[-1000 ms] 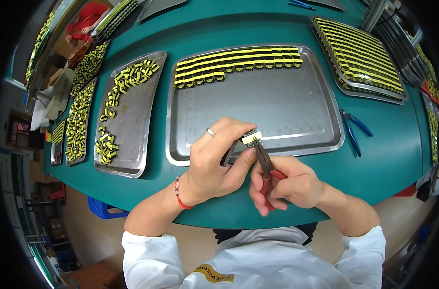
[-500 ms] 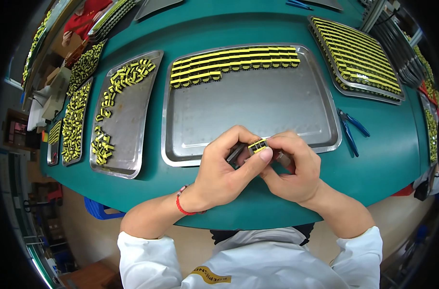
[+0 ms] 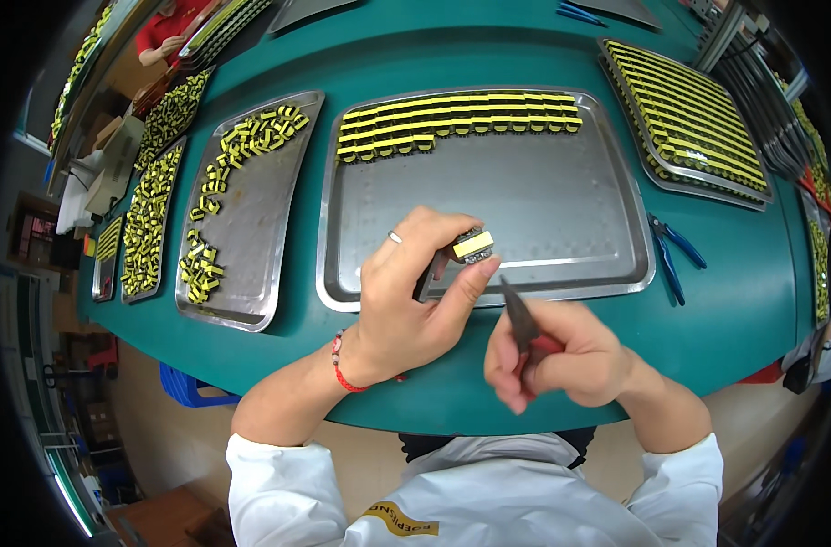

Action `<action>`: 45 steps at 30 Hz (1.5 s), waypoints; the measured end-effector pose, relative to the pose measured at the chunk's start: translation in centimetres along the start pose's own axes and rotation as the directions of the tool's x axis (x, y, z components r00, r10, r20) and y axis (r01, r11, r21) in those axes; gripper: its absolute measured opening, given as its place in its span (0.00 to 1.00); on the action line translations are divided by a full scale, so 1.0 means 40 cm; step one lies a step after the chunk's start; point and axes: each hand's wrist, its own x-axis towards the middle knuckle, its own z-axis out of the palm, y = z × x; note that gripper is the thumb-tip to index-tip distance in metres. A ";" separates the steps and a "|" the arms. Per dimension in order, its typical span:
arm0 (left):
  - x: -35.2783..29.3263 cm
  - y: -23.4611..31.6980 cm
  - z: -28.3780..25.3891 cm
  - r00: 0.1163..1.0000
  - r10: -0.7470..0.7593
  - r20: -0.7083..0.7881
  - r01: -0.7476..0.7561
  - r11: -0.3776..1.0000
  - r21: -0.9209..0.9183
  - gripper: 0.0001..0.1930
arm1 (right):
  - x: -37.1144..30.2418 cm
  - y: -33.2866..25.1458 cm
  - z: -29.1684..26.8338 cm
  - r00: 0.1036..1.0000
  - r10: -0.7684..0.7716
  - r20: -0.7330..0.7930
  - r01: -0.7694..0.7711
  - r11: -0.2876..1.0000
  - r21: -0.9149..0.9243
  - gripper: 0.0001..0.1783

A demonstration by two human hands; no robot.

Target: The person processes small yellow and black electronic components using pliers at a factory workbench.

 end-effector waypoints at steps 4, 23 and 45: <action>0.000 0.008 -0.005 0.999 0.044 0.027 -0.046 0.998 0.049 0.17 | 0.012 0.007 0.014 0.996 0.079 0.044 -0.085 0.984 0.155 0.22; -0.013 -0.004 -0.005 0.986 0.163 0.047 -0.165 0.986 0.038 0.23 | 0.025 0.032 -0.012 0.996 0.068 0.062 -0.075 0.990 0.120 0.17; -0.036 0.032 0.031 0.874 -0.421 0.242 0.485 0.790 -0.375 0.12 | 0.073 0.086 -0.037 0.428 -0.904 0.006 0.294 0.133 -0.946 0.23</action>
